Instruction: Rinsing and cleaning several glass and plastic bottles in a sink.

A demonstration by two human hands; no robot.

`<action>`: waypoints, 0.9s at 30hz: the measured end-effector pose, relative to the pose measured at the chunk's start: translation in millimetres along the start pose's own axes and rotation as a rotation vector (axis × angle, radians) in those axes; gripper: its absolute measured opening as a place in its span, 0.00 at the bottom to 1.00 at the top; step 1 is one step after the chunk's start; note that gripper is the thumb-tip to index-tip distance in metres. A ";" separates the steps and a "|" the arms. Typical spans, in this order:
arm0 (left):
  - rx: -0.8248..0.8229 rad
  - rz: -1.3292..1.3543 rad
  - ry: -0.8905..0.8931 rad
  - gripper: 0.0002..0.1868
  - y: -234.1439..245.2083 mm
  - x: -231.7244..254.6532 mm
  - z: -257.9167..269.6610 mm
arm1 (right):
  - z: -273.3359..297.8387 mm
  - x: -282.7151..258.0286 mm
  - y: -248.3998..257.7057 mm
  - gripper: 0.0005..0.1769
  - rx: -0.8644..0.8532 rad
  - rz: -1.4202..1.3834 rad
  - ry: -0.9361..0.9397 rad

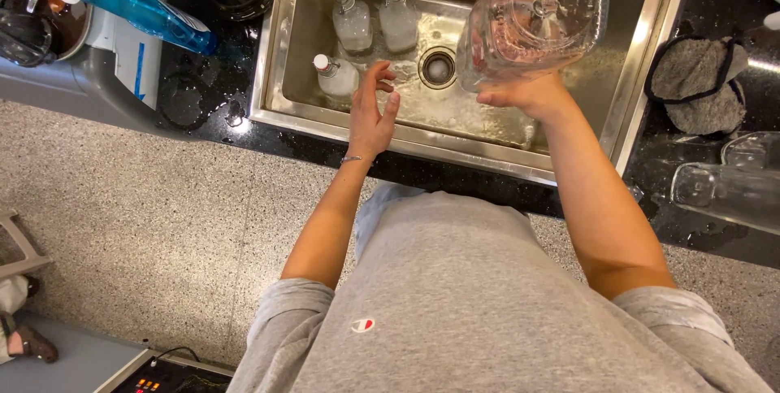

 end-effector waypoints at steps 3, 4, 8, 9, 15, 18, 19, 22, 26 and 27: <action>-0.002 -0.011 -0.010 0.31 0.1 0.2 0.1 | 0.8 10.3 5.4 0.42 0.055 -0.017 -0.138; -0.003 -0.012 -0.010 0.31 0.4 -0.3 0.1 | 0.9 -0.3 0.6 0.42 0.055 -0.018 -0.137; -0.018 -0.006 0.002 0.29 -3.0 -0.7 -1.1 | 6.1 -9.5 5.1 0.45 0.034 -0.082 -0.059; -0.021 -0.017 0.005 0.28 -2.4 -0.7 -1.4 | 6.7 -2.5 10.0 0.44 0.019 -0.018 -0.038; 0.019 0.196 0.064 0.20 -19.3 -23.3 -5.9 | 6.9 -35.8 6.3 0.60 -0.114 -0.153 0.135; -0.082 0.263 0.099 0.20 -37.0 -7.6 -14.0 | 7.7 -49.4 3.4 0.59 -0.024 -0.208 0.304; -0.089 0.264 0.095 0.20 -41.4 3.3 -18.8 | 9.5 -49.1 1.8 0.59 -0.017 -0.206 0.306; -0.323 0.412 -0.002 0.29 -59.3 35.7 -29.7 | 19.3 -47.6 -2.6 0.65 -0.032 -0.480 0.234; -0.511 0.524 -0.081 0.44 -68.5 56.8 -42.9 | 27.4 -45.3 -9.1 0.57 0.007 -0.627 0.253; -0.540 0.535 -0.151 0.50 -71.6 60.9 -45.2 | 29.9 -43.2 -8.6 0.57 0.024 -0.689 0.242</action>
Point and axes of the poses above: each hand's wrist, its own z-axis away from the middle knuckle, its own y-axis out of the back of the hand, x = y × z, the point moved 2 cm from there along -z, towards the middle knuckle, and after that the axes turned 3 degrees about z, right-handed, at the moved point
